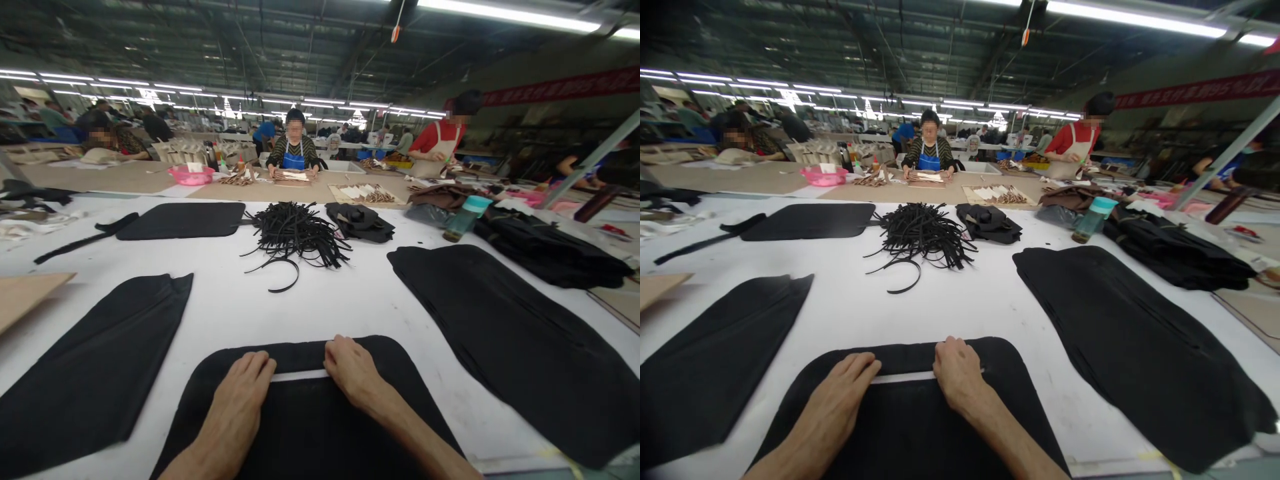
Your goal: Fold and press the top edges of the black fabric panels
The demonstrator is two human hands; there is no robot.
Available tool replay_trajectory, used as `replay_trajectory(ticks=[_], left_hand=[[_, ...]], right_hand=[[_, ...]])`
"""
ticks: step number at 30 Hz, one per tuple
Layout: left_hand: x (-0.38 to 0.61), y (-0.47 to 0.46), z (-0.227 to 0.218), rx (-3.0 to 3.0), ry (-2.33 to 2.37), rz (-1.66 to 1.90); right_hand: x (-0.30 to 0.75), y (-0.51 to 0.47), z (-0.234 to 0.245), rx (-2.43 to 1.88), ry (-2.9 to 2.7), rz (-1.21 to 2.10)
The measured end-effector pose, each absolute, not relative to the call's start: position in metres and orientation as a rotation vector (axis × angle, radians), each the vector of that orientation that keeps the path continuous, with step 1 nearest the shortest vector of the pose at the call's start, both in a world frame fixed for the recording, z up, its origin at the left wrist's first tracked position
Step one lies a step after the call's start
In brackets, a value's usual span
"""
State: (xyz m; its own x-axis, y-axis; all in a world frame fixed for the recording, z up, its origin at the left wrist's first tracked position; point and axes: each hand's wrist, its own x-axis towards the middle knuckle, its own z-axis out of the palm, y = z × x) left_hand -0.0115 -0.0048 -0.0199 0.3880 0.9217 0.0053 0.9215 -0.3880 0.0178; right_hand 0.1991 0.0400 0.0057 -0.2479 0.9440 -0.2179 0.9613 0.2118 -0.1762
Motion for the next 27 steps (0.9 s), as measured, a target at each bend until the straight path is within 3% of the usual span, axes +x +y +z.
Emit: replay_trajectory(ticks=[5, 17, 27], left_hand=[[0.04, -0.001, -0.024, 2.7, 1.435, -0.036], [0.047, 0.001, -0.041, 2.71, 1.512, -0.063], [0.048, 0.001, -0.054, 2.798, 1.531, 0.024]], right_hand=[[0.199, 0.04, -0.002, 1.889, 2.447, -0.412], [0.241, 0.043, -0.006, 1.687, 2.76, -0.676], [0.278, 0.038, -0.01, 1.787, 2.664, -0.499]])
